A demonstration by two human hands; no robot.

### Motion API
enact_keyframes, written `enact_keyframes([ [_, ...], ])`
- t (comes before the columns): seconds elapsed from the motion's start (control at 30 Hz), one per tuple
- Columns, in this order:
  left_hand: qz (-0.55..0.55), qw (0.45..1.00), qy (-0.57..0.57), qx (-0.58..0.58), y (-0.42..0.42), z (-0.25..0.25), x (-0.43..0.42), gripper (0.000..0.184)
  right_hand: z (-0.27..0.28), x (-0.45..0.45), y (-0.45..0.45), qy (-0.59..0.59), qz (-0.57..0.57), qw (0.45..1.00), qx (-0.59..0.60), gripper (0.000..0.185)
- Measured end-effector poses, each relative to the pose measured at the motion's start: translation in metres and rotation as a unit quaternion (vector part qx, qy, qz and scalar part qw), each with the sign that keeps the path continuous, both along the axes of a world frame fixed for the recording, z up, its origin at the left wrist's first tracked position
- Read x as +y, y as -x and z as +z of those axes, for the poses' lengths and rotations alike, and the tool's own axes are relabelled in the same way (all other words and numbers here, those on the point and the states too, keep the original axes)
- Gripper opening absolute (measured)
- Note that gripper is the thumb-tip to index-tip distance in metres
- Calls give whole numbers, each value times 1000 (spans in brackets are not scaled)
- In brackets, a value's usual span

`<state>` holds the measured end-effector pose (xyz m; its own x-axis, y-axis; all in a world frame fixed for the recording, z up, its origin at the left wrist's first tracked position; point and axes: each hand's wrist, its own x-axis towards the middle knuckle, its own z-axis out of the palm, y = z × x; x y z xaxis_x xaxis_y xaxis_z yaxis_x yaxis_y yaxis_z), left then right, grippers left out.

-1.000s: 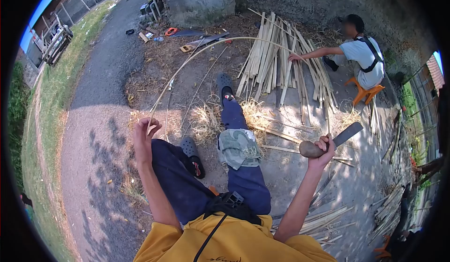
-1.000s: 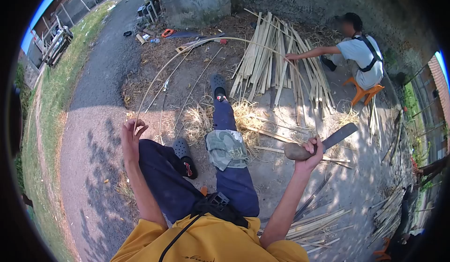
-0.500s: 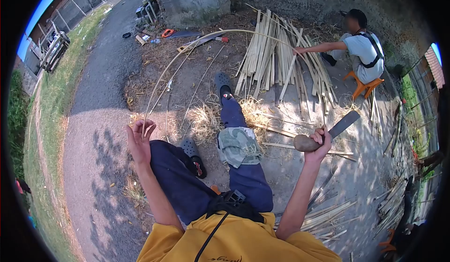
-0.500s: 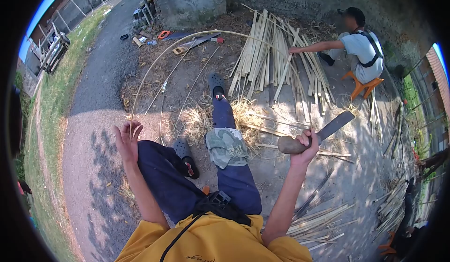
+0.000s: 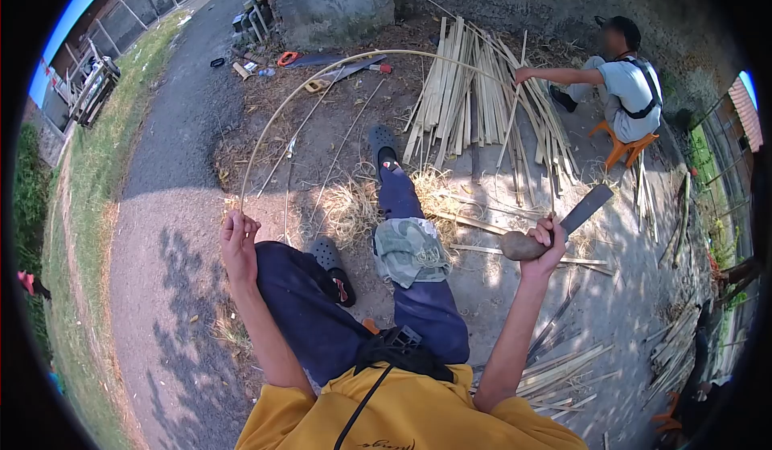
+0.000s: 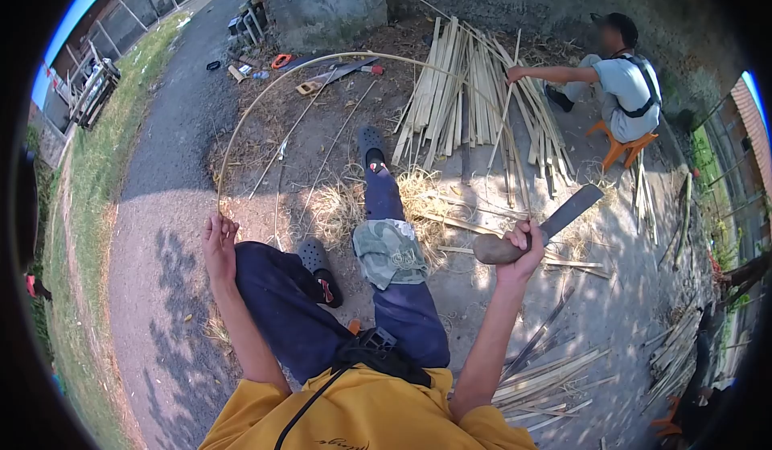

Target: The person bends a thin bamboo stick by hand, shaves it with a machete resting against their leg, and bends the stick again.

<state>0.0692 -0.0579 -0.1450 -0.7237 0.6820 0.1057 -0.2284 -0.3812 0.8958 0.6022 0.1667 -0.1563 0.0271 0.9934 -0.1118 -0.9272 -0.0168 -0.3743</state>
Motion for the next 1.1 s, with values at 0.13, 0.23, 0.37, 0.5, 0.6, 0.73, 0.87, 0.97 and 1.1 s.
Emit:
enact_keyframes([
  [0.13, -11, 1000, -22, 6, -1, 1, -2, 16, -4, 2, -10, -12, 11, 1000, 9, 11],
  [0.23, 4, 1000, -18, -15, -1, 1, -3, 16, -1, 1, -13, 6, -20, 1000, -5, 11],
  [0.37, -41, 998, -41, -6, 3, 1, -6, 17, -13, 9, -28, -16, -27, 1000, -2, 10],
  [0.5, -5, 999, 5, 31, -2, 0, -3, 15, -6, 8, -32, -15, -37, 999, -6, 8],
  [0.6, 3, 999, 17, 44, 6, -9, -3, 17, -9, 7, -36, -3, -42, 999, -3, 8],
  [0.73, 17, 998, 25, 51, -1, -1, -2, 18, -13, 8, -47, -33, -26, 999, -16, 9],
  [0.87, 153, 917, 193, 315, -8, 34, -21, 14, -16, 17, -99, 5, -50, 998, -49, 17],
  [0.97, 193, 828, 268, 453, 16, 54, -58, 10, -19, 21, -153, 25, -88, 990, -110, 19],
  [1.1, 270, 708, 302, 579, 27, 88, -90, 13, -25, 10, -206, 27, -105, 968, -227, 10],
])
